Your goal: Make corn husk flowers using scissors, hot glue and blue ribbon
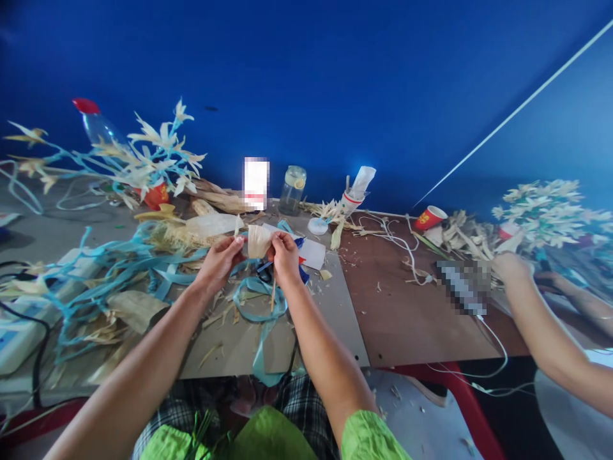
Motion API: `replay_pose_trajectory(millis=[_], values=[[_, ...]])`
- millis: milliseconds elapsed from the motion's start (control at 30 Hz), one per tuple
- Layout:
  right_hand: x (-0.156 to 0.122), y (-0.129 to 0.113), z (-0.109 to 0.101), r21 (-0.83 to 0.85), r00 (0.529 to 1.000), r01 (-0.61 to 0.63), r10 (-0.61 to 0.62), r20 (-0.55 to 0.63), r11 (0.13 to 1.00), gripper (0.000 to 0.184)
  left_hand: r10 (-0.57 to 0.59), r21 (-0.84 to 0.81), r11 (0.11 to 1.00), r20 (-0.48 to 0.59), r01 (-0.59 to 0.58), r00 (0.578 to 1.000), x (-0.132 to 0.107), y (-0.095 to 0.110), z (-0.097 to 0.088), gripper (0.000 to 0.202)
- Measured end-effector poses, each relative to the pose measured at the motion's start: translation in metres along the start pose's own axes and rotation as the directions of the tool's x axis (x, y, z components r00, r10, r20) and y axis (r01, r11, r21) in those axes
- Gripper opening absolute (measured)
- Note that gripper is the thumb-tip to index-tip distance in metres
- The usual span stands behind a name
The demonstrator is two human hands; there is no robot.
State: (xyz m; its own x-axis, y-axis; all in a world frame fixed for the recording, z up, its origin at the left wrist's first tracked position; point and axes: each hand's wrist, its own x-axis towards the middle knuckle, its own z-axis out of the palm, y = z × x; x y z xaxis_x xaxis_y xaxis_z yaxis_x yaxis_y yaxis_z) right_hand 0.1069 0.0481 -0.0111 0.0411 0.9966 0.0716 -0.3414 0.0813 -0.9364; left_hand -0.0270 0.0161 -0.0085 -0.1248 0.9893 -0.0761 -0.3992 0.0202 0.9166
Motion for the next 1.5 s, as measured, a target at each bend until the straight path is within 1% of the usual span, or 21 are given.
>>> replay_pose_trajectory(millis=[133,267,333,433,467,533,600,667,733,767,867,933,1000,1067,1133,1167,1233,1300,1400,1467,1500], values=[[-0.003,0.003,0.001,-0.03,1.0,-0.013,0.013,0.005,0.999,0.027,-0.074,0.004,0.997,0.077,0.074,0.994,-0.001,-0.004,0.002,0.032],[-0.005,0.004,0.001,-0.03,1.0,-0.008,0.008,0.001,1.0,0.03,-0.063,-0.017,0.998,0.058,0.064,0.996,-0.001,-0.005,0.002,0.027],[-0.007,0.002,0.001,-0.039,0.998,-0.007,0.009,0.061,0.999,0.033,-0.069,-0.038,0.997,0.052,0.071,0.996,-0.001,-0.004,0.003,0.027],[-0.011,-0.002,0.001,-0.113,0.975,-0.022,0.047,0.216,0.993,0.033,-0.064,-0.06,0.996,0.051,0.067,0.997,-0.001,-0.002,0.004,0.027],[-0.012,-0.003,0.001,-0.159,0.97,-0.01,0.049,0.24,0.987,0.03,-0.06,-0.059,0.996,0.046,0.062,0.997,-0.001,-0.002,0.004,0.028],[-0.013,-0.004,0.0,-0.272,0.974,0.06,0.003,0.228,0.961,0.024,-0.049,-0.047,0.998,0.011,0.05,0.999,-0.001,-0.001,0.003,0.029],[-0.012,-0.006,-0.002,-0.381,0.973,0.206,-0.148,0.176,0.901,0.016,-0.036,-0.034,0.999,-0.04,0.035,0.999,-0.001,0.0,0.002,0.03],[-0.011,-0.007,-0.004,-0.472,0.927,0.375,-0.338,0.164,0.798,0.007,-0.022,-0.034,0.999,-0.077,0.02,0.997,-0.001,0.001,0.001,0.031],[-0.01,-0.009,-0.006,-0.537,0.852,0.51,-0.482,0.206,0.672,0.011,-0.033,-0.046,0.998,-0.051,0.031,0.998,0.0,0.001,0.0,0.033],[-0.01,-0.01,-0.007,-0.561,0.818,0.557,-0.522,0.243,0.612,0.015,-0.046,-0.059,0.997,-0.024,0.045,0.999,0.0,0.001,0.0,0.034],[-0.011,-0.01,-0.008,-0.577,0.73,0.665,-0.575,0.369,0.474,0.024,-0.091,-0.105,0.99,0.03,0.093,0.995,0.001,-0.001,-0.001,0.04],[-0.011,-0.01,-0.009,-0.564,0.677,0.72,-0.59,0.44,0.405,0.026,-0.103,-0.119,0.987,0.024,0.105,0.994,0.001,-0.002,0.0,0.041],[-0.011,-0.009,-0.01,-0.559,0.641,0.752,-0.587,0.494,0.35,0.027,-0.104,-0.124,0.987,0.018,0.105,0.994,0.001,-0.002,0.0,0.042],[-0.011,-0.008,-0.011,-0.562,0.624,0.766,-0.571,0.534,0.312,0.029,-0.093,-0.114,0.989,0.009,0.094,0.996,0.0,-0.001,0.001,0.039],[-0.01,-0.008,-0.013,-0.573,0.627,0.765,-0.545,0.557,0.294,0.03,-0.084,-0.078,0.994,-0.02,0.082,0.996,0.0,-0.001,0.001,0.036],[-0.01,-0.007,-0.014,-0.586,0.639,0.755,-0.527,0.56,0.293,0.031,-0.077,-0.061,0.995,-0.042,0.075,0.996,0.0,0.0,0.001,0.035],[-0.007,-0.006,-0.017,-0.631,0.683,0.714,-0.498,0.534,0.303,0.031,-0.064,-0.05,0.997,-0.084,0.06,0.994,0.001,0.0,0.001,0.035],[-0.004,-0.004,-0.02,-0.697,0.743,0.636,-0.506,0.438,0.331,0.029,-0.048,-0.07,0.997,-0.121,0.039,0.992,0.002,0.001,0.001,0.034],[0.001,-0.006,-0.023,-0.772,0.818,0.482,-0.529,0.227,0.415,0.025,-0.028,-0.11,0.994,-0.174,0.009,0.984,0.002,0.003,0.001,0.034],[0.004,-0.008,-0.023,-0.787,0.864,0.413,-0.47,0.179,0.459,0.023,-0.021,-0.127,0.992,-0.184,-0.002,0.983,0.002,0.004,0.002,0.034],[0.005,-0.01,-0.022,-0.794,0.885,0.399,-0.421,0.2,0.46,0.022,-0.016,-0.131,0.991,-0.181,-0.008,0.983,0.002,0.004,0.002,0.033]])
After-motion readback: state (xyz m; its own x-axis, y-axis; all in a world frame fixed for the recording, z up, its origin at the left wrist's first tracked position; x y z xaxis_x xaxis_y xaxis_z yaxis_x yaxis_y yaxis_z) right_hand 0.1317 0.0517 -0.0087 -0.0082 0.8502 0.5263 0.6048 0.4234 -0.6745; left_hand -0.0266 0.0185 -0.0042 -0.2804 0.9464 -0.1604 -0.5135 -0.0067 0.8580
